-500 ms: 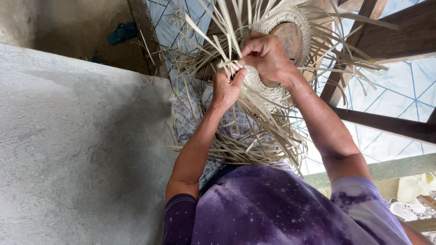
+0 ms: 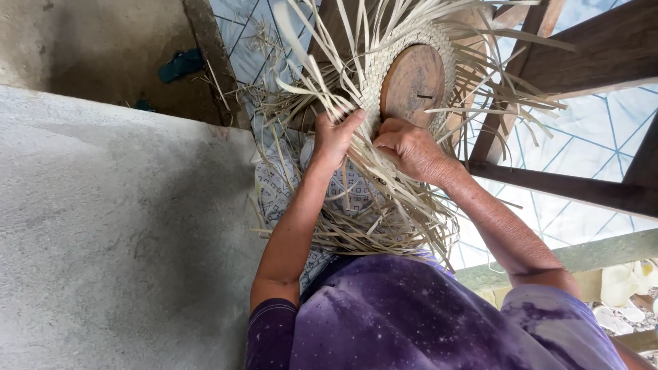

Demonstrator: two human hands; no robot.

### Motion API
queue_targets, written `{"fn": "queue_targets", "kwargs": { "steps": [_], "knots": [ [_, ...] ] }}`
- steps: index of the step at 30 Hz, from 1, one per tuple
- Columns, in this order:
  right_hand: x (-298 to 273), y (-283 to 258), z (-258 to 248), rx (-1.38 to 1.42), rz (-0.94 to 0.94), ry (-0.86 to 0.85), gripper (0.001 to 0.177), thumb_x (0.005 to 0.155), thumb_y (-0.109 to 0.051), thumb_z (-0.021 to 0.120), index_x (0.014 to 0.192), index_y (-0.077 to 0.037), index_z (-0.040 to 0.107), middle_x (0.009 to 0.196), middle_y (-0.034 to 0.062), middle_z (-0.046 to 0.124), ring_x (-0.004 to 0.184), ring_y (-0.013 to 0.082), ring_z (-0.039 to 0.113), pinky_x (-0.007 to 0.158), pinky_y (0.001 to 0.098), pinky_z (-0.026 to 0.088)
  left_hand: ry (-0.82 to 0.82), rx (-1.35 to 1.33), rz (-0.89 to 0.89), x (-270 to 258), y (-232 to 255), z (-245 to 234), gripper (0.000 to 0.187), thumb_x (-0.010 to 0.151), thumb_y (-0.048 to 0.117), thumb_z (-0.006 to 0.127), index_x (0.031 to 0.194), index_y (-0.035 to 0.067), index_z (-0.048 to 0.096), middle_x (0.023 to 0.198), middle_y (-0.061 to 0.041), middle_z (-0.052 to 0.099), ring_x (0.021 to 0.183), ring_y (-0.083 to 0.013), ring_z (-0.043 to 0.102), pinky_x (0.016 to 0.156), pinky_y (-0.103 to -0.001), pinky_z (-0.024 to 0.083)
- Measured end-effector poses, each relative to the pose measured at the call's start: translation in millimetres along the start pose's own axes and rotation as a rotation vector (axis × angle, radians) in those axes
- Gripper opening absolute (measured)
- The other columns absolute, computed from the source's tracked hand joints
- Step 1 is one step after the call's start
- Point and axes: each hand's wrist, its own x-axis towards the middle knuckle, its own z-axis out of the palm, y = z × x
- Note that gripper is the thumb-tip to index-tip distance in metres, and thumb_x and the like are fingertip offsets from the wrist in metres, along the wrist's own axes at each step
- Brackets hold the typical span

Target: Weaving a hat from dried plant fibers around a wooden mold

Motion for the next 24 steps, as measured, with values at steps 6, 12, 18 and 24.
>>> {"fn": "queue_targets", "kwargs": {
  "steps": [6, 12, 18, 24],
  "knots": [
    [5.8, 12.9, -0.1, 0.241, 0.039, 0.060, 0.017, 0.097, 0.002, 0.069, 0.106, -0.008, 0.079, 0.095, 0.0132, 0.073, 0.093, 0.0317, 0.071, 0.086, 0.0454, 0.057, 0.065, -0.363, -0.369, 10.2, -59.3, -17.9, 0.028, 0.074, 0.007, 0.095, 0.095, 0.001, 0.078, 0.086, -0.009, 0.078, 0.076, -0.0165, 0.073, 0.074, -0.033, 0.059],
    [42.1, -19.0, -11.0, 0.144, -0.073, 0.152, 0.028, 0.097, 0.001, 0.069, 0.125, -0.003, 0.072, 0.095, 0.0160, 0.070, 0.089, 0.0375, 0.071, 0.077, 0.0475, 0.058, 0.209, -0.272, 0.126, -6.8, -15.7, 12.7, 0.023, 0.070, -0.010, 0.088, 0.088, -0.001, 0.077, 0.084, -0.013, 0.077, 0.077, -0.0160, 0.073, 0.073, -0.031, 0.060],
    [58.5, -13.6, -3.8, 0.142, -0.051, 0.151, 0.029, 0.099, -0.001, 0.068, 0.128, 0.002, 0.070, 0.089, 0.0176, 0.068, 0.084, 0.0381, 0.071, 0.077, 0.0493, 0.058, 0.280, 0.021, 0.368, -11.7, -15.3, 21.9, 0.024, 0.074, -0.010, 0.085, 0.091, 0.006, 0.078, 0.085, -0.011, 0.077, 0.079, -0.0154, 0.070, 0.078, -0.035, 0.059],
    [49.4, -3.4, 1.3, 0.253, 0.029, 0.200, 0.020, 0.091, -0.010, 0.082, 0.103, -0.004, 0.068, 0.085, 0.0100, 0.065, 0.078, 0.0246, 0.068, 0.067, 0.0405, 0.054, 0.223, 0.296, 0.395, -2.0, -27.1, 26.1, 0.017, 0.076, 0.001, 0.082, 0.086, 0.013, 0.077, 0.078, -0.008, 0.073, 0.075, -0.0223, 0.071, 0.073, -0.035, 0.056]
  ]
}}
